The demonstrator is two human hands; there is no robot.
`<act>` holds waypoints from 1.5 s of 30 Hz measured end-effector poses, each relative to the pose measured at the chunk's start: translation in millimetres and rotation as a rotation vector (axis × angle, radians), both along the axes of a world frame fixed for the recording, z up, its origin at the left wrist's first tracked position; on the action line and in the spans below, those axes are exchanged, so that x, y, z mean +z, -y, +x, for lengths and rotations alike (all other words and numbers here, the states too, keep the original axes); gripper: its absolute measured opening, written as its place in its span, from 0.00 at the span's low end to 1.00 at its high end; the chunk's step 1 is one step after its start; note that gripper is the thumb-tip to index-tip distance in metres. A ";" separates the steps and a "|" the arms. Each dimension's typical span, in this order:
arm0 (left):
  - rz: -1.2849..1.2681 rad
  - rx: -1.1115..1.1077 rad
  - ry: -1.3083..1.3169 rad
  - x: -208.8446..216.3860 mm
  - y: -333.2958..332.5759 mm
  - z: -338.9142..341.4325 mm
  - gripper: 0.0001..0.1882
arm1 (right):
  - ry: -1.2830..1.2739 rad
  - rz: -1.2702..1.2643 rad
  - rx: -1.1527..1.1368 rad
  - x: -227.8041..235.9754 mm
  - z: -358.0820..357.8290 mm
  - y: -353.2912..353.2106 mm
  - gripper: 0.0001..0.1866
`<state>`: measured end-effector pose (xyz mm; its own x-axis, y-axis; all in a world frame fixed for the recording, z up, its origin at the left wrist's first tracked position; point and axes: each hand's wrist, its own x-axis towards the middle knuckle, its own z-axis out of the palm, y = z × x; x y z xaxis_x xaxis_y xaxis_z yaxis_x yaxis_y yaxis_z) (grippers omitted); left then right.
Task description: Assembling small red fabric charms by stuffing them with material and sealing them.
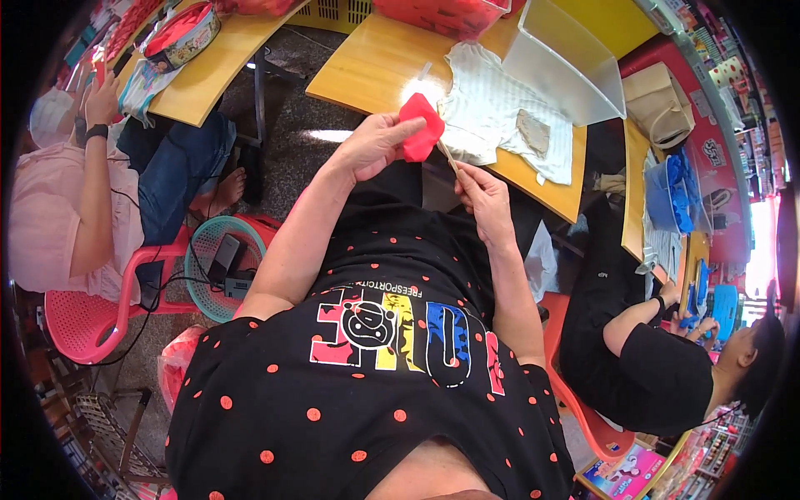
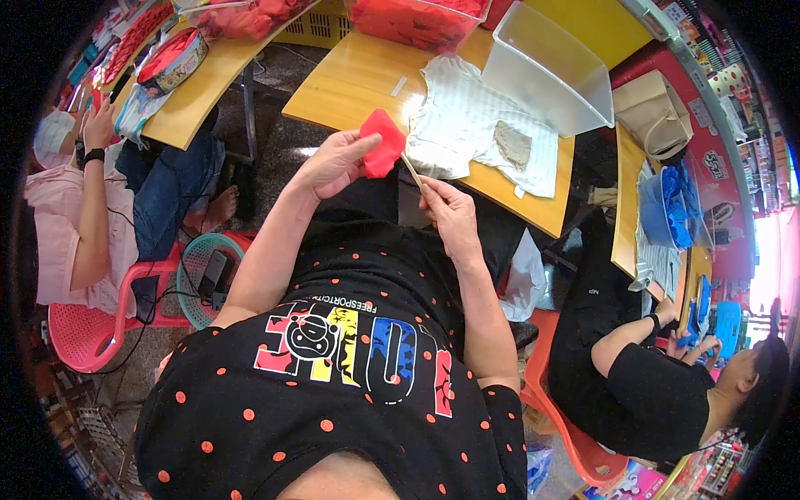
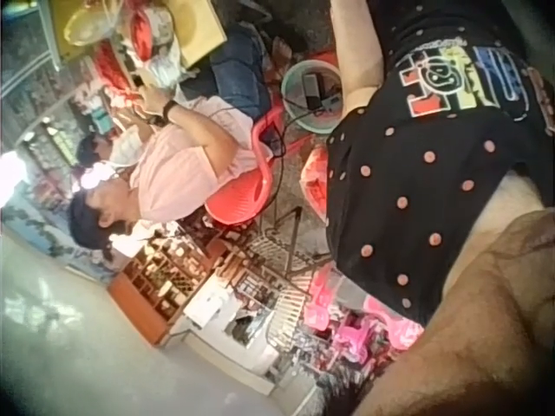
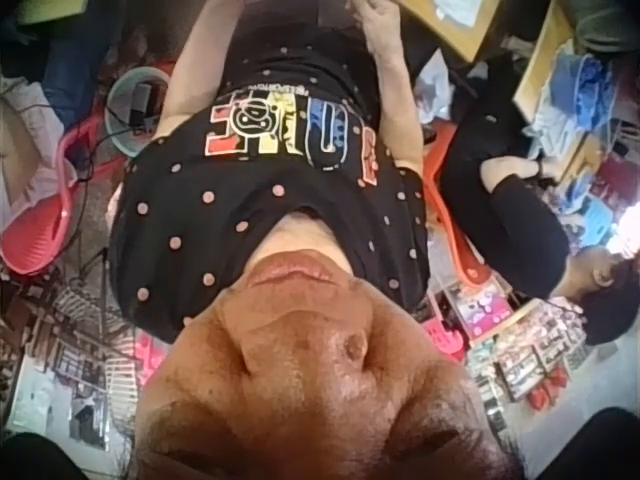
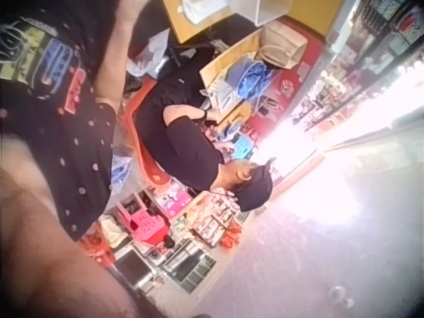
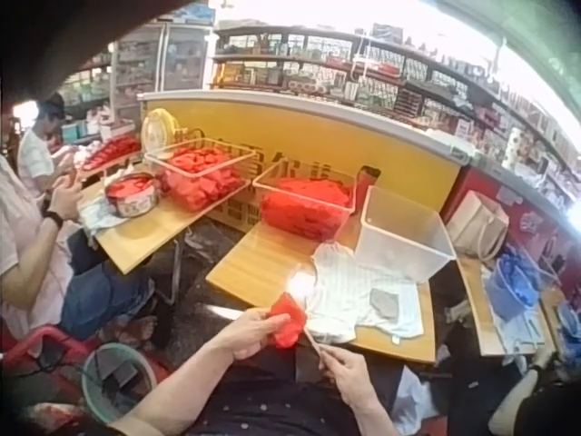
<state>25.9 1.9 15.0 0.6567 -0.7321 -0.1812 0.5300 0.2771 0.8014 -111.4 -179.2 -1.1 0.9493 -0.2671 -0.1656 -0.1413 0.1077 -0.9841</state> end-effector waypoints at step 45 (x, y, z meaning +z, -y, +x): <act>-0.118 0.301 -0.081 -2.3 2.9 1.7 0.15 | -0.075 0.406 0.105 -2.3 2.7 -25.4 0.12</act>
